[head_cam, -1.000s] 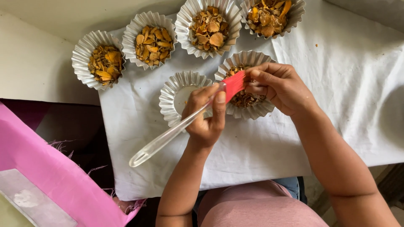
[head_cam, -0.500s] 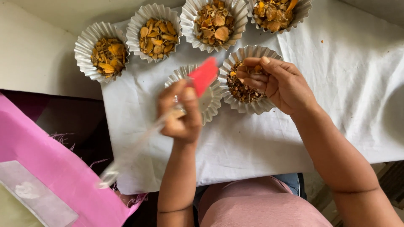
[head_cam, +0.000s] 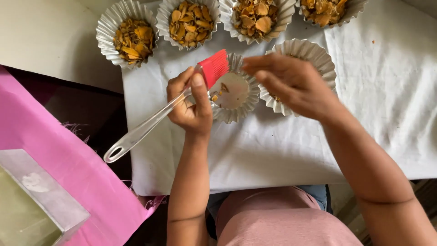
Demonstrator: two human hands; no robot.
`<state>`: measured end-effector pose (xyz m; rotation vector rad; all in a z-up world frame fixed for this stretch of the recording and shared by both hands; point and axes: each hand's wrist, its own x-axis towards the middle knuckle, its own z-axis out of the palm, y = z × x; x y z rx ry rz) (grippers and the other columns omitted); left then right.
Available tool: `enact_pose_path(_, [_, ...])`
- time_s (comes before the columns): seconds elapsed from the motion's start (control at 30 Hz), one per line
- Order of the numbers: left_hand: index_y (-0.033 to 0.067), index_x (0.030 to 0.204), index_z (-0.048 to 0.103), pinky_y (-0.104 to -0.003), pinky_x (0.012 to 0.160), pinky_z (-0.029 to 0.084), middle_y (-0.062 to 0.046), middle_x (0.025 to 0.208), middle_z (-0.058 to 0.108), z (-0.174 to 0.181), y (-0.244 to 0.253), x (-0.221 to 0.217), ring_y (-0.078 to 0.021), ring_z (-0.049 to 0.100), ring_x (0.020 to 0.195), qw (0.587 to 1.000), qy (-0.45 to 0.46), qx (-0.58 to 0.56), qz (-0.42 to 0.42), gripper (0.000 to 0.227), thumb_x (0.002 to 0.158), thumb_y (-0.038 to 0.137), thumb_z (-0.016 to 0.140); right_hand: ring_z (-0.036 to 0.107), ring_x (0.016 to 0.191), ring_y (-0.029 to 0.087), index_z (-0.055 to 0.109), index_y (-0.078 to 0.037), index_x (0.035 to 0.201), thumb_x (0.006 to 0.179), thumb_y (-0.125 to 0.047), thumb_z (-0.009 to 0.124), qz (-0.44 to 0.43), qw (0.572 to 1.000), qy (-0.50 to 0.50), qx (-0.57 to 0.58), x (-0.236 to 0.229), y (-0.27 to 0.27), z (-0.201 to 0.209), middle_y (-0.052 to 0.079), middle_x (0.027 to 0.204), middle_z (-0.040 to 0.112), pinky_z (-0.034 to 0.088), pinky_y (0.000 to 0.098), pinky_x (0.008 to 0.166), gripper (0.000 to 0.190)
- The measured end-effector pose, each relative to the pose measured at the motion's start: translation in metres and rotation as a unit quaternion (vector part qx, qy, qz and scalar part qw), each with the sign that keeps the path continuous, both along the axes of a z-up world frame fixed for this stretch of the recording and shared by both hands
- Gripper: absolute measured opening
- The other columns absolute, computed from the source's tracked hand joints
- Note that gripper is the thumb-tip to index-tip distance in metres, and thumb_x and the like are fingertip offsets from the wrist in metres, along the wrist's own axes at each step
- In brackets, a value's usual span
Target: Arranging tea leaves in paper liners, applying an adhesive or coating using a piping bag and a silicone brush.
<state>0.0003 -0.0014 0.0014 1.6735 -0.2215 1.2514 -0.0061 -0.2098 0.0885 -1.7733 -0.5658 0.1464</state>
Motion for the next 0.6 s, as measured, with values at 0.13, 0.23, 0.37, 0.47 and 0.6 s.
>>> enact_pose_path(0.13, [-0.0008,0.112,0.066,-0.035,0.079,0.06,-0.014,0.099,0.07,-0.003,-0.01,-0.013,-0.025,0.071,0.086,0.996,0.078,0.043,-0.023,0.021,0.105,0.018,0.062,0.066,0.126,0.029,0.053,0.008,0.137,0.109,-0.012,0.048,-0.004,1.0,-0.002,0.016,0.006,-0.027,-0.006,0.023,0.131,0.065,0.055,0.0343,0.109,0.035])
enact_pose_path(0.23, [-0.0021,0.113,0.065,-0.037,0.08,0.061,-0.017,0.099,0.07,-0.005,-0.008,-0.013,-0.0288,0.071,0.086,0.995,0.057,0.079,-0.033,0.018,0.104,0.014,0.063,0.068,0.121,0.027,0.055,0.009,0.136,0.11,-0.015,0.048,-0.018,1.0,-0.004,0.01,0.011,-0.012,-0.005,0.023,0.126,0.068,0.056,0.0323,0.102,0.036])
enact_pose_path(0.37, [-0.0008,0.11,0.064,-0.035,0.074,0.058,-0.015,0.095,0.068,-0.005,0.001,-0.011,-0.0266,0.069,0.082,0.997,0.013,0.034,0.065,0.017,0.105,0.015,0.062,0.076,0.099,0.029,0.048,-0.004,0.142,0.103,-0.004,0.052,0.065,0.982,-0.037,-0.175,0.006,0.028,-0.009,0.017,0.147,0.039,0.06,0.0433,0.092,0.04])
enact_pose_path(0.47, [0.0005,0.111,0.065,-0.033,0.072,0.057,-0.013,0.095,0.068,-0.005,0.004,-0.007,-0.0236,0.067,0.081,0.994,0.014,0.018,0.111,0.017,0.105,0.016,0.061,0.076,0.08,0.031,0.031,-0.019,0.157,0.101,-0.009,0.049,0.12,0.949,-0.017,-0.291,0.001,0.04,-0.02,0.014,0.172,0.006,0.057,0.0485,0.068,0.06])
enact_pose_path(0.6, [0.0004,0.108,0.067,-0.034,0.073,0.058,-0.012,0.094,0.069,-0.007,0.0,-0.003,-0.0239,0.068,0.08,0.991,0.033,0.02,0.126,0.018,0.104,0.017,0.062,0.058,0.049,0.017,0.036,-0.02,0.155,0.107,-0.019,0.044,0.057,0.918,-0.196,-0.341,-0.001,0.038,-0.039,0.018,0.164,0.034,0.037,0.0274,0.03,0.049])
